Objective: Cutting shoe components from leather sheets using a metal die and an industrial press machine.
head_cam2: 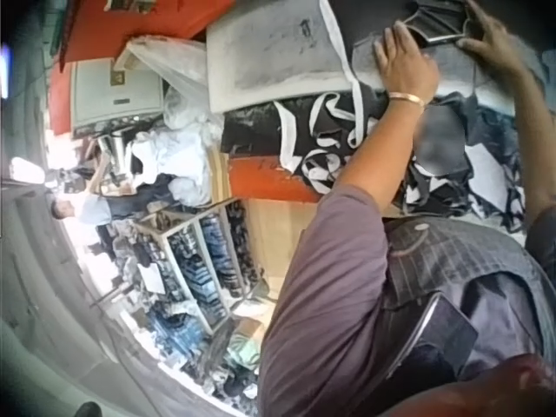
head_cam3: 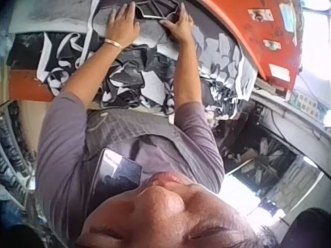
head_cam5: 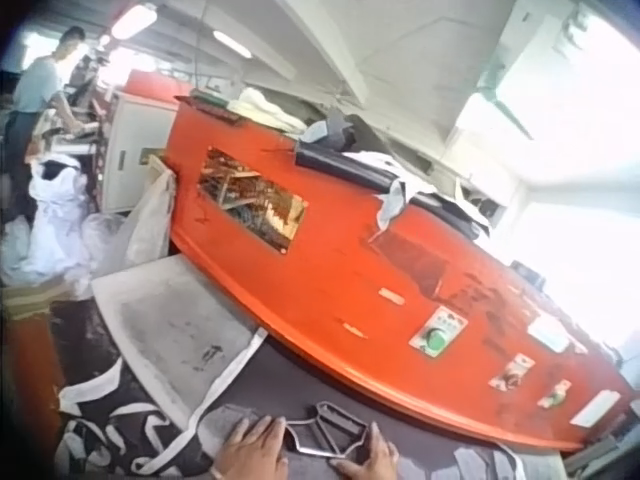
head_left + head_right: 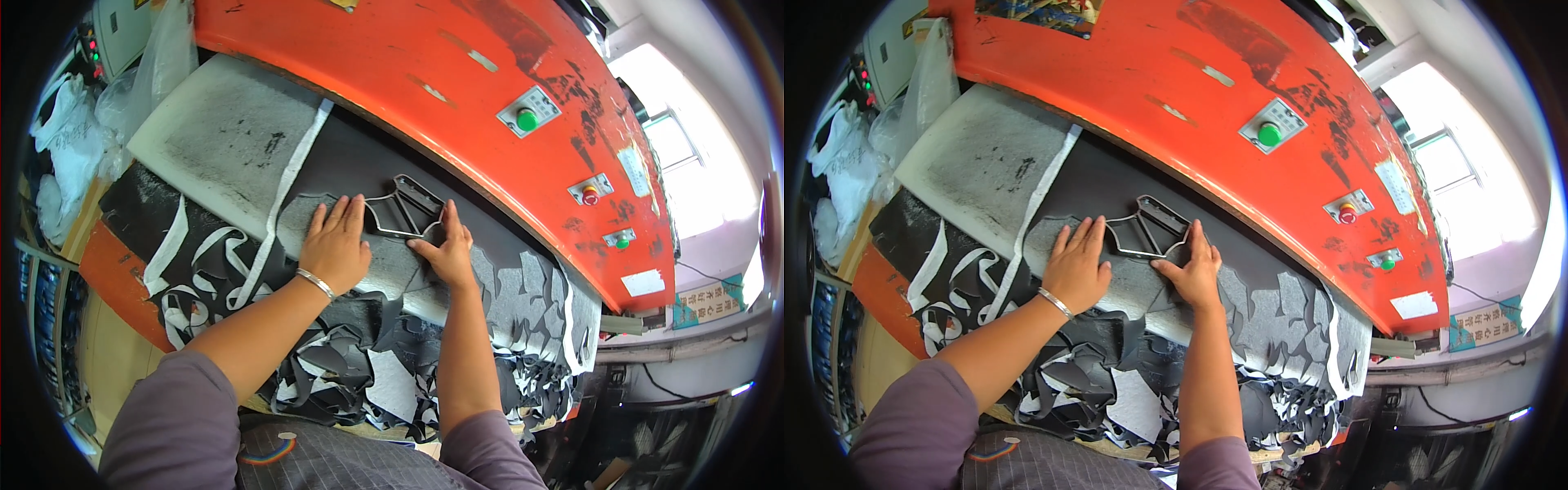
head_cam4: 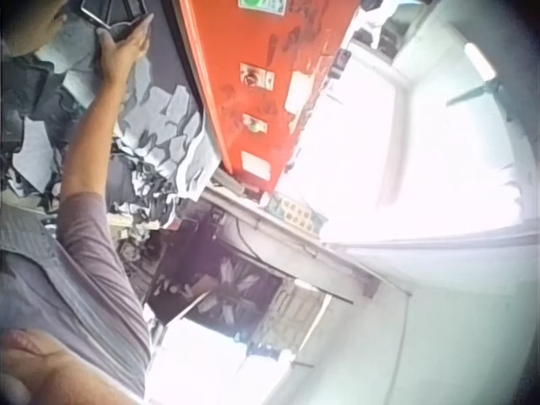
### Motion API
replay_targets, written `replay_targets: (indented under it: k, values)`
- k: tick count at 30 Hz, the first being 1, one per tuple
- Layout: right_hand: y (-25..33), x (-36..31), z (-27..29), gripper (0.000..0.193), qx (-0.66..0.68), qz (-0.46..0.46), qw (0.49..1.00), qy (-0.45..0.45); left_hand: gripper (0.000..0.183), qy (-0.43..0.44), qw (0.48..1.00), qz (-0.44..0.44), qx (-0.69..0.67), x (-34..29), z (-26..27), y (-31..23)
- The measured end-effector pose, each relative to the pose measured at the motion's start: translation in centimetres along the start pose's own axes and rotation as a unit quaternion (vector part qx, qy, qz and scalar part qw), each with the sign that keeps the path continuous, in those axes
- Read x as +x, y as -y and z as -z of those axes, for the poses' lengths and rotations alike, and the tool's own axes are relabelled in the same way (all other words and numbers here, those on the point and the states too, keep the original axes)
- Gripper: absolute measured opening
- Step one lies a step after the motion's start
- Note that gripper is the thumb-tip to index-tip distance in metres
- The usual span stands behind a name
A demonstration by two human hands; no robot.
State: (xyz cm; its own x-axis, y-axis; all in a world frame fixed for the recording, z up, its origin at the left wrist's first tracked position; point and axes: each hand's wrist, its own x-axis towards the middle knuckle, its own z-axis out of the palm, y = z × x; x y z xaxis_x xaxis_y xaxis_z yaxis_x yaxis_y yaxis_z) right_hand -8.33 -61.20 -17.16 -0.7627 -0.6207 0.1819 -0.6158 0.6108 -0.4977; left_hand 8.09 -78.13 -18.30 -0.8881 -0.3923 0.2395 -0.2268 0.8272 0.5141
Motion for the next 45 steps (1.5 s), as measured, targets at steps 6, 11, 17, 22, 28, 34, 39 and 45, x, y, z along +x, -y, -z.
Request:
replay_targets:
  k: [6,11,17,22,28,34,39,45]
  values:
    - [-0.6,0.4,0.4,0.104,-0.014,0.007,1.0,0.0,0.069,-0.036,0.999,0.0,0.017,0.5,-0.3,-0.5]
    - [-1.2,0.7,1.0,0.102,-0.007,0.024,1.0,0.007,0.07,-0.05,0.999,-0.005,0.018,0.6,-0.8,-1.1]
    - [-1.0,0.5,1.3,0.1,-0.018,0.023,1.0,0.003,0.07,-0.058,0.998,-0.028,0.012,0.6,-0.7,-1.1]
    - [-0.6,0.5,1.1,0.1,-0.022,0.024,0.999,0.002,0.071,-0.063,0.997,-0.036,0.01,0.6,-0.4,-0.6]
    - [-0.9,0.3,0.7,0.102,-0.029,0.028,0.999,0.008,0.069,-0.058,0.998,-0.036,0.005,0.3,-0.3,-0.5]
    - [-0.3,0.7,1.0,0.102,-0.035,0.042,0.998,0.009,0.069,-0.066,0.997,-0.038,0.01,0.6,-0.1,-0.2]
    - [-0.1,-0.1,1.7,0.103,-0.047,0.041,0.998,0.018,0.07,-0.064,0.997,-0.036,0.013,0.0,0.1,-0.9]
    - [-1.9,-4.0,5.5,0.091,0.165,0.032,0.976,-0.139,0.065,-0.06,0.983,0.048,-0.167,-0.6,0.9,-0.2]
